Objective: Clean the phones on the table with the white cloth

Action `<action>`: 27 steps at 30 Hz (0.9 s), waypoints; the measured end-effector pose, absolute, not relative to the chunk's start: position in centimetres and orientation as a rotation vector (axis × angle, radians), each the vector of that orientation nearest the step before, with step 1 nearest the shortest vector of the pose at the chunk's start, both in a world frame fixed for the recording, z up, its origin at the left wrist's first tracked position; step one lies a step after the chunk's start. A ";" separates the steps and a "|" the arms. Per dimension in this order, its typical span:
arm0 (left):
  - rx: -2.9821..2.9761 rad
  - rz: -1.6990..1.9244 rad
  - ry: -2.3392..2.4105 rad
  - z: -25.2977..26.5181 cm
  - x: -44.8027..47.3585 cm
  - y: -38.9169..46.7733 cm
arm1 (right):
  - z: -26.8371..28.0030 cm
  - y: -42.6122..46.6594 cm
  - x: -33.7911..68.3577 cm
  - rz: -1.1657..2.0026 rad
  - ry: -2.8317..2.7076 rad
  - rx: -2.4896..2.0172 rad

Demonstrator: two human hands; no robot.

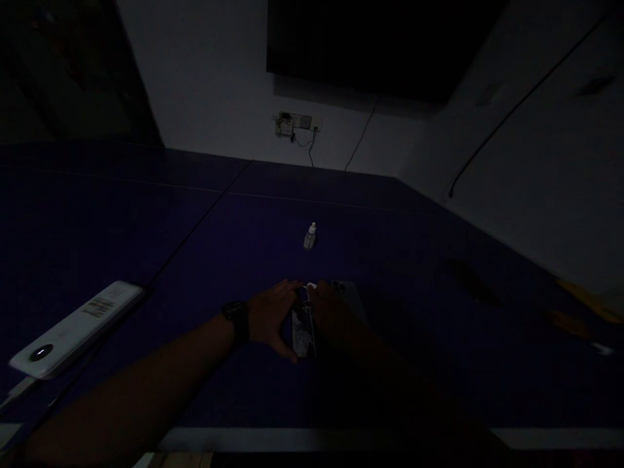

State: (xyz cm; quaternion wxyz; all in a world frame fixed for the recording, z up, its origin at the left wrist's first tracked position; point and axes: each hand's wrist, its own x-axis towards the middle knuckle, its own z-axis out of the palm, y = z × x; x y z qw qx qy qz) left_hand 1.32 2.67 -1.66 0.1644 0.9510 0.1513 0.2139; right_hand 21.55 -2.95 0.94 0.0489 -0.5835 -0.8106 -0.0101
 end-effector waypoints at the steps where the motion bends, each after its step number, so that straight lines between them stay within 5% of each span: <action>1: 2.711 0.608 0.436 -1.7 1.3 2.7 | 0.9 -2.9 21.6 -0.028 -2.475 -1.767; 13: 2.697 0.617 0.453 -1.6 1.4 2.6 | -8.5 -17.3 22.7 -0.144 -2.367 -1.646; 27: 2.731 0.592 0.455 -1.3 1.4 2.5 | 0.5 -2.0 21.8 -0.062 -2.413 -1.791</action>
